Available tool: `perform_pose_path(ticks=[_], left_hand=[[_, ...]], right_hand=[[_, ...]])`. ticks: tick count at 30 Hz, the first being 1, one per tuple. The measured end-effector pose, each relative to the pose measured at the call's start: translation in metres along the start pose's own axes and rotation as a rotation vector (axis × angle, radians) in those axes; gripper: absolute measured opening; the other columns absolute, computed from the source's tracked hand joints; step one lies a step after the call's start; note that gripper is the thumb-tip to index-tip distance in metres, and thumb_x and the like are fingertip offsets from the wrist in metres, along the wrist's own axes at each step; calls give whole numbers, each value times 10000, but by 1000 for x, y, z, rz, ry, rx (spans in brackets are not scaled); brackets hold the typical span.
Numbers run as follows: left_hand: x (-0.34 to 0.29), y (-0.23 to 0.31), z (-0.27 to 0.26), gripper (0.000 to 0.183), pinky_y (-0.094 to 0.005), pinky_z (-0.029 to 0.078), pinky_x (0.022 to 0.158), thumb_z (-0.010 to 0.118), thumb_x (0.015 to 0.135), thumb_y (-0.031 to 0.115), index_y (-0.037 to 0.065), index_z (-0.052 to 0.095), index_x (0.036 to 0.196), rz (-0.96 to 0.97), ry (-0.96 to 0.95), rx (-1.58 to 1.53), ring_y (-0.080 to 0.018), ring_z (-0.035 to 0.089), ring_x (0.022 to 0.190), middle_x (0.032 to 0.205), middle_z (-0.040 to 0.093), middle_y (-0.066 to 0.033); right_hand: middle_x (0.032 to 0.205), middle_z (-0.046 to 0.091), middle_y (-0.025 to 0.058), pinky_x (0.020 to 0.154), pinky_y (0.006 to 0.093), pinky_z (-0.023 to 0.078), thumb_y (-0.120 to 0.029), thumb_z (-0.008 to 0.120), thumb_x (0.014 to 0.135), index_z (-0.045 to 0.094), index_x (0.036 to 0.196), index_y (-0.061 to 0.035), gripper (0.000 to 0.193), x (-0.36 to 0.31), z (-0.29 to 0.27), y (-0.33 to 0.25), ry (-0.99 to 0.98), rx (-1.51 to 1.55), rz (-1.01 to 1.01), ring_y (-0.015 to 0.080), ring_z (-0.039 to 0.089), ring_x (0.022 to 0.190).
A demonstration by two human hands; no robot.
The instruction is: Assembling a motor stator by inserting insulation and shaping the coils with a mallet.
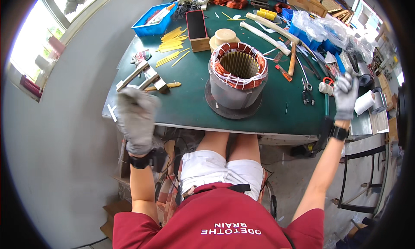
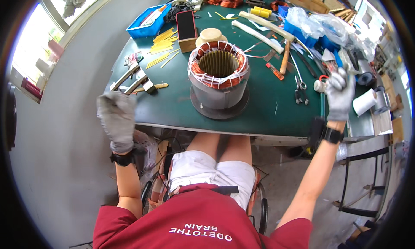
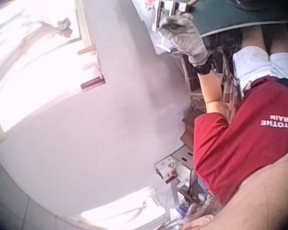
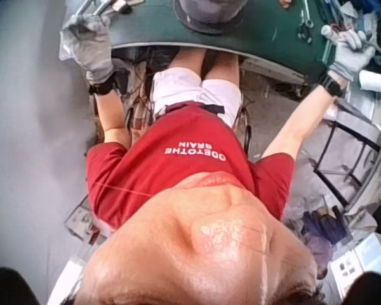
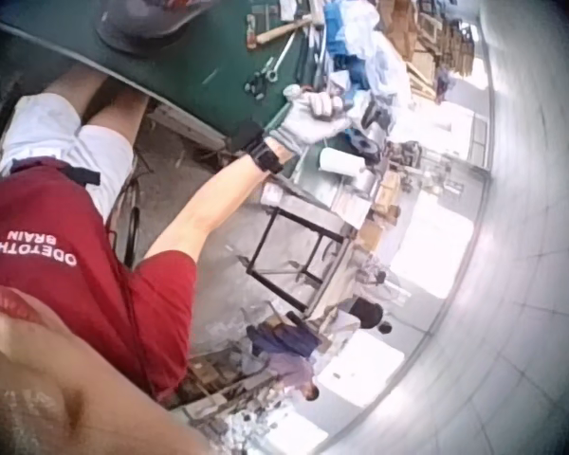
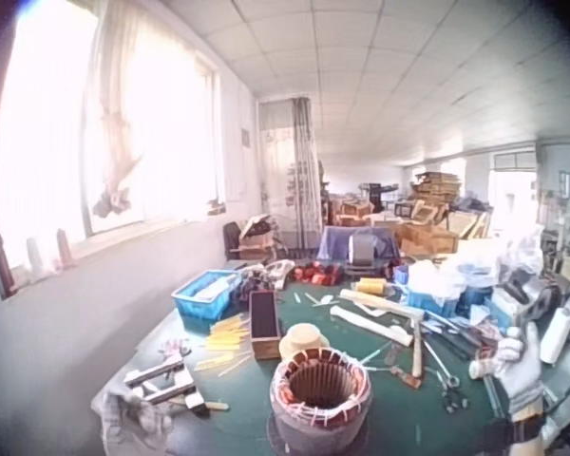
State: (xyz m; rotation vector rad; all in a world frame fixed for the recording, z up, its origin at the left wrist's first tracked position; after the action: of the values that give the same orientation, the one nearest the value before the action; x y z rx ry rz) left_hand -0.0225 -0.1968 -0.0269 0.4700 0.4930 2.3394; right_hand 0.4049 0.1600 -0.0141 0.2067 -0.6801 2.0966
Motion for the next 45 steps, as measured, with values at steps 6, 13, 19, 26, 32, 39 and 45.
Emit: perform_pose_path(ticks=[6, 13, 19, 26, 32, 39, 45], left_hand=[[-11, -68, -12, 568, -384, 347, 968, 505, 877, 148, 62, 250, 1377, 240, -160, 1177, -195, 413, 1163, 1310, 379, -136], [44, -162, 60, 739, -311, 430, 923, 576, 833, 37, 38, 102, 1401, 357, -214, 955, -215, 483, 1090, 1298, 342, -145], [31, -145, 59, 709, -348, 302, 1030, 392, 713, -78, -1, 198, 1390, 271, -139, 1050, -247, 381, 1237, 1355, 337, -184], [80, -139, 49, 606, -350, 232, 1065, 371, 938, 362, 16, 186, 1400, -88, -454, 908, -245, 326, 1286, 1393, 329, -147], [111, -153, 33, 537, -351, 396, 987, 265, 969, 380, 18, 256, 1365, -515, 39, 316, -236, 487, 1138, 1275, 444, -188], [119, -163, 25, 468, -334, 407, 959, 272, 969, 348, 14, 404, 1269, -770, 130, 523, -224, 525, 1077, 1182, 529, -167], [83, -98, 36, 420, -360, 326, 1014, 477, 923, 224, 23, 373, 1276, -381, -327, 1511, -234, 419, 1188, 1277, 410, -158]], right_hand=[[776, 536, 4, 492, 176, 397, -231, 484, 908, 520, 1030, -65, 209, -38, -7, 126, 680, -1003, 15, 54, 480, 602], [1214, 473, 105, 958, 286, 366, -246, 600, 845, 267, 1364, -26, 655, 72, 31, 207, -107, -1132, 70, 181, 467, 1120], [1095, 547, 103, 936, 295, 397, -56, 334, 889, 447, 1245, -24, 375, 68, 33, 237, 130, -750, 63, 162, 517, 1020], [1152, 530, 71, 971, 318, 410, 16, 493, 747, 446, 1213, -49, 473, -11, 9, 238, 601, -454, 136, 173, 508, 1077], [1074, 540, 61, 916, 281, 421, 5, 442, 787, 484, 1165, -37, 383, -38, 22, 241, 739, -256, 373, 146, 519, 1002], [935, 610, 62, 735, 272, 474, -121, 530, 838, 580, 1030, -91, 201, -159, 6, 219, 866, -156, 970, 161, 577, 796], [729, 534, 15, 476, 191, 431, -273, 553, 855, 517, 1012, -67, 262, -176, -22, 80, 1492, -834, 783, 88, 507, 533]])
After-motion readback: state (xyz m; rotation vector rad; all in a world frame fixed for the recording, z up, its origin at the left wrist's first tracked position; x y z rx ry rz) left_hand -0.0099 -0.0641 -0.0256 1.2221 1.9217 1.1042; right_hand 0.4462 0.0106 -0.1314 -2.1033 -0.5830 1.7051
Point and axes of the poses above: each hand's wrist, its own x-axis towards the middle knuckle, its own z-axis out of the palm, y = z × x, the point moved 4 cm from there along x, towards the middle knuckle
